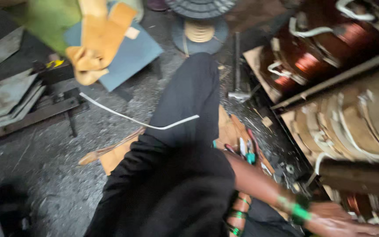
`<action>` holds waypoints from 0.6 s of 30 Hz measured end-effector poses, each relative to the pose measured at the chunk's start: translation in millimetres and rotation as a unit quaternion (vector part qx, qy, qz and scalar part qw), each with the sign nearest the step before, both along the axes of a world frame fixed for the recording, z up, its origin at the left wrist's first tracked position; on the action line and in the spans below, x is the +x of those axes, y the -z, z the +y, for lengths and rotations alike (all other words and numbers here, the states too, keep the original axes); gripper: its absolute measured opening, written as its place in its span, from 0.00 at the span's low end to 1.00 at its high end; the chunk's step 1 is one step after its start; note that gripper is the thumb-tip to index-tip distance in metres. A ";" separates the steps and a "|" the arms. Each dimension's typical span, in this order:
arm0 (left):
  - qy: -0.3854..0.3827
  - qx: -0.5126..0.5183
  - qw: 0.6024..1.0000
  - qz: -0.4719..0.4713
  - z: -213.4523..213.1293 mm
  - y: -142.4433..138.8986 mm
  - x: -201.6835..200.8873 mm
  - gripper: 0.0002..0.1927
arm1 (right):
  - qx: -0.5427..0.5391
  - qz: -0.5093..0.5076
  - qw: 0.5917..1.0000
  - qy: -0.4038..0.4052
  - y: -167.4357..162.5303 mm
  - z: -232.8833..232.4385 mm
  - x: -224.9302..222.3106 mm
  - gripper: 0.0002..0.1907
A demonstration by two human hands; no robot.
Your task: The person sits on the floor of a winding workshop and cuts and strips the ends of a white wire using pliers. They then take a strip of yellow insulating paper, fold and crease it, and wrap it around the copper coil of a large transformer winding, pressing it into place by hand.
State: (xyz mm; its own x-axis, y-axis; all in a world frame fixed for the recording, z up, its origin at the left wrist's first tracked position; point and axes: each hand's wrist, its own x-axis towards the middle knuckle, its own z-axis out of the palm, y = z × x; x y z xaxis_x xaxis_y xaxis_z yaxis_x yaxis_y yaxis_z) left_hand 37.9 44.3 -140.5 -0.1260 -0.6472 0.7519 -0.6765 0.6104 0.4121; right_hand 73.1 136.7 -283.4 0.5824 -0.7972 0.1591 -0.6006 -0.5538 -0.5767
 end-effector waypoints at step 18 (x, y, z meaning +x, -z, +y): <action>-0.730 0.377 0.565 0.078 605.4 -25.1 512.9 0.27 | -0.071 -0.141 0.906 -0.392 -181.5 139.0 318.6 0.17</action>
State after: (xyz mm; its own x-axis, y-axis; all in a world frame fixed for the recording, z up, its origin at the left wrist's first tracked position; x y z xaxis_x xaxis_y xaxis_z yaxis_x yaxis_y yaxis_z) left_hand 550.8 649.8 -115.4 0.9854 -0.1195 0.1211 -0.1516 -0.9395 0.3072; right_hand 391.7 275.7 -101.9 0.8812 -0.1156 0.4585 0.1700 -0.8274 -0.5352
